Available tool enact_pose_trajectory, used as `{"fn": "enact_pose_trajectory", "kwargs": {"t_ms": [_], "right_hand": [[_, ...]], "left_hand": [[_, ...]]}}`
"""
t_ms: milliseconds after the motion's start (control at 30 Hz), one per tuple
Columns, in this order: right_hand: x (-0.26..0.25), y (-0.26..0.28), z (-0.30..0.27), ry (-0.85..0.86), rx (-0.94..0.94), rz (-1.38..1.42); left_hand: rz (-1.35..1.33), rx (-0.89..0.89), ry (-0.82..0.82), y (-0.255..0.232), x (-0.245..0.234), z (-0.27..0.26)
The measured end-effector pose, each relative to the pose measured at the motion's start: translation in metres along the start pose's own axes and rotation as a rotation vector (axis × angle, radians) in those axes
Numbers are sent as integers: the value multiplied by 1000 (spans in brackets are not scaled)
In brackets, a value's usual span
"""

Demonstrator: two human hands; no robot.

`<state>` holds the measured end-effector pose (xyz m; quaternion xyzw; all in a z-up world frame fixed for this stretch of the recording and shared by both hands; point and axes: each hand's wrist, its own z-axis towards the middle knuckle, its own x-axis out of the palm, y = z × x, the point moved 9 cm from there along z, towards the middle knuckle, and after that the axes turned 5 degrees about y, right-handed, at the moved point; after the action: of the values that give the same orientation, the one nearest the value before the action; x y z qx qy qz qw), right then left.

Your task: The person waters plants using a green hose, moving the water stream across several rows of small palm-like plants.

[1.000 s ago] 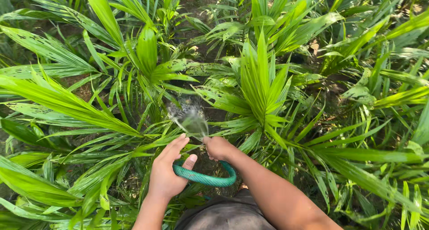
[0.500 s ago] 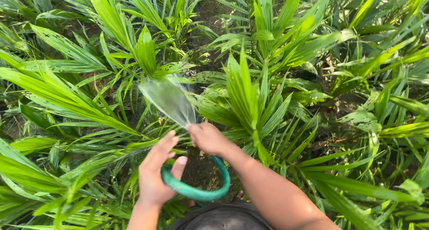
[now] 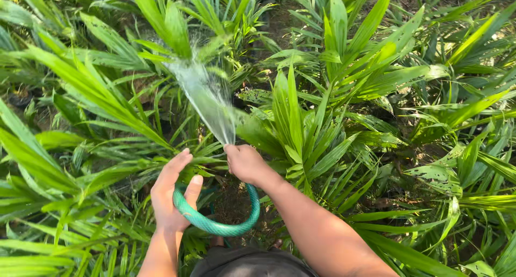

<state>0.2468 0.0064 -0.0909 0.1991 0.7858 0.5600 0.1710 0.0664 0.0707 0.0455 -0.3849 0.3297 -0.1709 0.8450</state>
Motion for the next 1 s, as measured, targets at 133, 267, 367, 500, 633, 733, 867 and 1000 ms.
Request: {"fn": "enact_pose_trajectory", "kwargs": {"t_ms": [133,267,367,500,633,733,867,1000], "right_hand": [[-8,-35,-6,-20,111,-148],[-9,-59,-12,53,89,-362],[-13,-74,-17,107,117,-294],[-41,-83,-51,-65,332,242],[-97,-56,-106,-126,215,439],[-143,-52,-155,-213,256,800],[-224,-52,-226,-549,151,722],[-285,-95,-265,-681,149,542]], "left_hand": [[-31,-53,44,17,15,-11],[-113,-165,85,30,37,-18],[-113,-293,98,42,52,-22],[91,-129,109,8,55,-7],[139,113,238,-33,77,6],[55,260,292,-43,97,-1],[21,284,363,-1,151,-11],[342,-638,954,125,219,-82]]}}
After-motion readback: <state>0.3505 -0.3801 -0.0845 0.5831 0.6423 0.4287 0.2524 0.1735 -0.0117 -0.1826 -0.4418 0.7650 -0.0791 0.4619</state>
